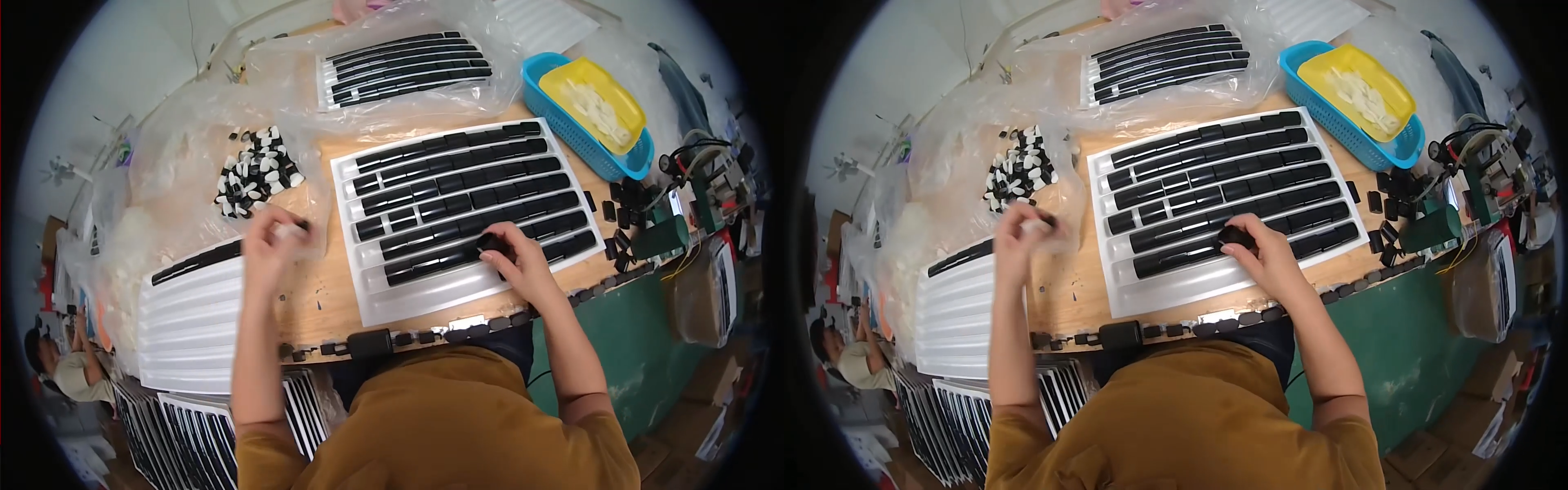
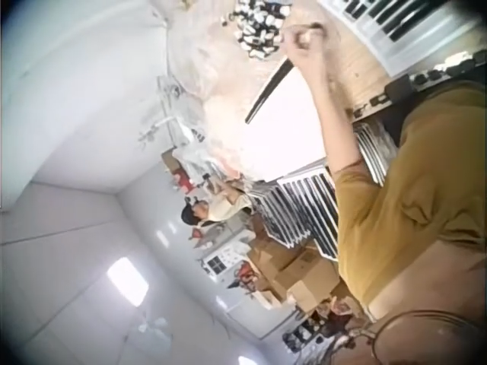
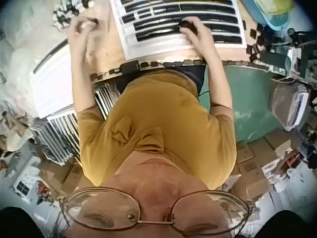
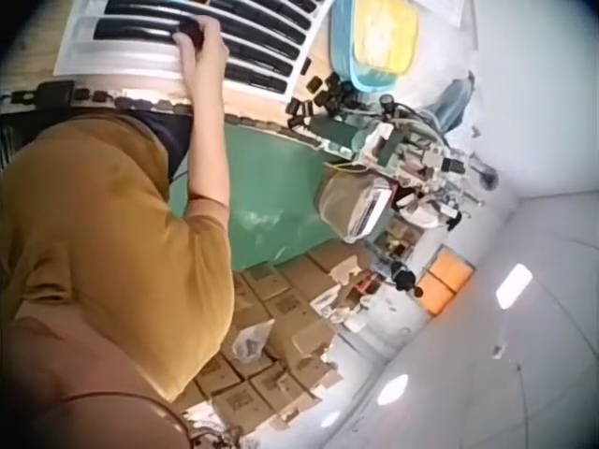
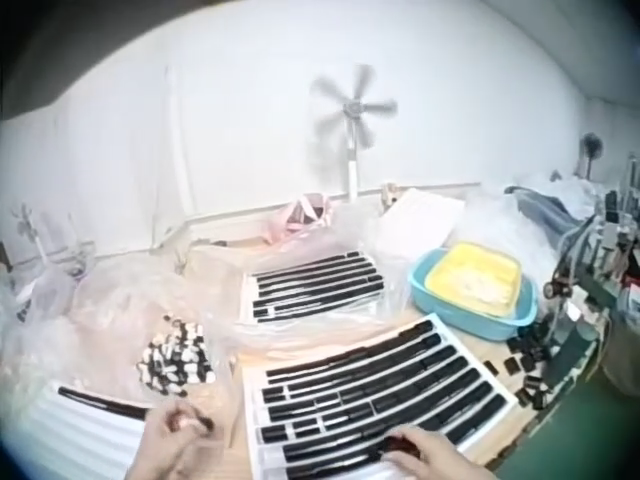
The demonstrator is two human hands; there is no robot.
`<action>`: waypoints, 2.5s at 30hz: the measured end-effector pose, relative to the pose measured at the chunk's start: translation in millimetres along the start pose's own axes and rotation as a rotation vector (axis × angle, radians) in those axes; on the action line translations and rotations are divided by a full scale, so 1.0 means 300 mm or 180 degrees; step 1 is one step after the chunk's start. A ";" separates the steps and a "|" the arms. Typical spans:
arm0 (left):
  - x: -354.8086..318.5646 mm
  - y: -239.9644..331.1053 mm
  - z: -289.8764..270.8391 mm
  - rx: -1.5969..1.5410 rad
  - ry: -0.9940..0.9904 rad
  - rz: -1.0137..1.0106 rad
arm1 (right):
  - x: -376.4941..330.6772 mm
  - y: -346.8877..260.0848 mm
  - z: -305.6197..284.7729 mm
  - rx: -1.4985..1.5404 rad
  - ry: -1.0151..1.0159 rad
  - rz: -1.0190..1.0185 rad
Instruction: The worker is assembling small electronic or mechanical components by applying white pads to black rectangular parts and organizing them into protective trays.
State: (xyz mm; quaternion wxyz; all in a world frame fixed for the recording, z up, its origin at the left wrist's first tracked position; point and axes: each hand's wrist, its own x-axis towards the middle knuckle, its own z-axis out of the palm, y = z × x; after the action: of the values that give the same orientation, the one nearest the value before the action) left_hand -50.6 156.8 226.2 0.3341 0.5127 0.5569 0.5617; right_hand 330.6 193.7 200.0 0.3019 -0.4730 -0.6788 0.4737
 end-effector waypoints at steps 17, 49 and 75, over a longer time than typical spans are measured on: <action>-0.385 0.090 0.311 -0.0046 -0.1747 -0.0957 | -0.109 -0.060 0.171 0.0207 -0.0771 -0.0903; -0.351 0.084 0.353 -0.0906 -0.1049 -0.0985 | -0.113 -0.113 0.169 0.0519 -0.0910 -0.0276; -0.370 0.089 0.288 -0.1057 -0.0986 -0.1206 | -0.055 -0.182 0.176 0.0159 -0.1420 -0.0461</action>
State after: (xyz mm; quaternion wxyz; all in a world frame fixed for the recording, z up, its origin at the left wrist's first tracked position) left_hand 64.5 72.0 216.8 0.5933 0.4175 0.4856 0.4878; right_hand 271.9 153.8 231.8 0.1892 -0.2990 -0.7489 0.5603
